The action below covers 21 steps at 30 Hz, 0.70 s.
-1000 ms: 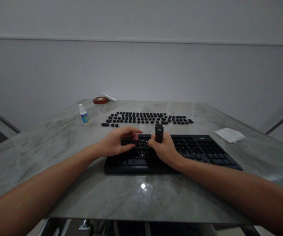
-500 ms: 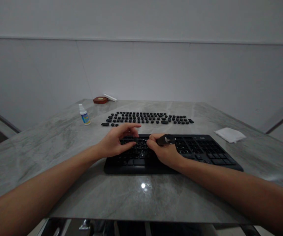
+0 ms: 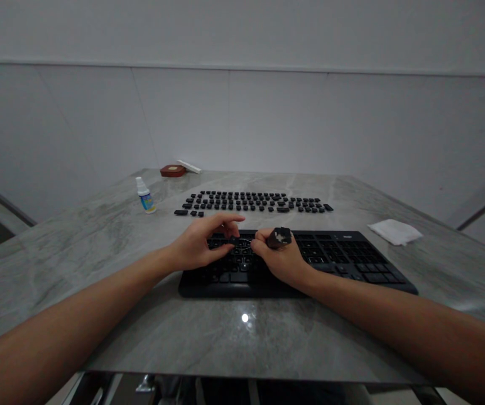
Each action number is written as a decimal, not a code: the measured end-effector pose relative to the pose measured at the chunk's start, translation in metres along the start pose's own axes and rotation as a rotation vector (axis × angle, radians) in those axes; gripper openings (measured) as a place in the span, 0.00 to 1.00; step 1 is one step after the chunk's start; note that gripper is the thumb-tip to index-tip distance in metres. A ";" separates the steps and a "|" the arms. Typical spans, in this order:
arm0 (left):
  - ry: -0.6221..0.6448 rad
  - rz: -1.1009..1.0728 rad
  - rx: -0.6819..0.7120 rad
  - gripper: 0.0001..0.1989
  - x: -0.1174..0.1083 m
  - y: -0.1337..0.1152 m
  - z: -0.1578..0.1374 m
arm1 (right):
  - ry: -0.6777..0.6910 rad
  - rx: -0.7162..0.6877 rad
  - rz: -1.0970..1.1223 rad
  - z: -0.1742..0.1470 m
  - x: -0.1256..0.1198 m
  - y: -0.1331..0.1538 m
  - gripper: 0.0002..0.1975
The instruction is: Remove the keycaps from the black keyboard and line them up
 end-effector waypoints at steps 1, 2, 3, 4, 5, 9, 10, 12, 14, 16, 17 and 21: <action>-0.001 -0.002 0.000 0.26 0.000 0.000 0.000 | -0.002 -0.001 0.001 0.000 0.000 0.000 0.16; -0.002 -0.005 0.000 0.27 0.000 0.000 0.000 | -0.006 -0.003 0.002 0.000 -0.001 0.001 0.16; -0.003 -0.011 0.001 0.27 0.000 0.000 0.000 | -0.008 -0.004 0.001 0.000 -0.001 0.001 0.15; -0.004 -0.014 0.001 0.27 0.000 0.001 0.000 | -0.007 -0.003 -0.002 0.000 -0.001 0.001 0.15; -0.006 -0.010 0.004 0.26 0.000 0.001 0.000 | -0.006 -0.002 -0.004 0.000 -0.001 0.001 0.15; -0.064 0.164 -0.014 0.22 -0.013 0.018 0.003 | 0.000 0.002 -0.018 0.000 0.000 0.002 0.16; -0.102 0.255 -0.049 0.20 -0.020 0.028 0.003 | 0.001 0.003 -0.022 0.000 0.000 0.002 0.16; -0.174 0.446 -0.139 0.18 -0.035 0.052 0.002 | 0.007 0.000 -0.030 -0.001 0.001 0.004 0.16; -0.208 0.590 -0.283 0.16 -0.047 0.081 -0.003 | 0.015 -0.011 -0.032 -0.001 0.002 0.006 0.16; -0.204 0.657 -0.408 0.16 -0.053 0.105 -0.009 | 0.024 -0.029 -0.031 -0.002 0.002 0.008 0.16; -0.188 0.664 -0.440 0.16 -0.052 0.113 -0.011 | 0.029 -0.040 -0.027 -0.002 0.003 0.009 0.16; -0.084 0.599 -0.425 0.13 -0.034 0.125 -0.012 | 0.075 -0.079 -0.008 -0.003 0.006 0.011 0.17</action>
Point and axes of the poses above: each hand's wrist, its own z-axis towards the middle knuckle, its own x-axis out of the palm, y = z × x, the point moved 9 cm from there along z, towards the middle knuckle, and after that the axes turned 15 degrees about z, right-handed, at the moved point
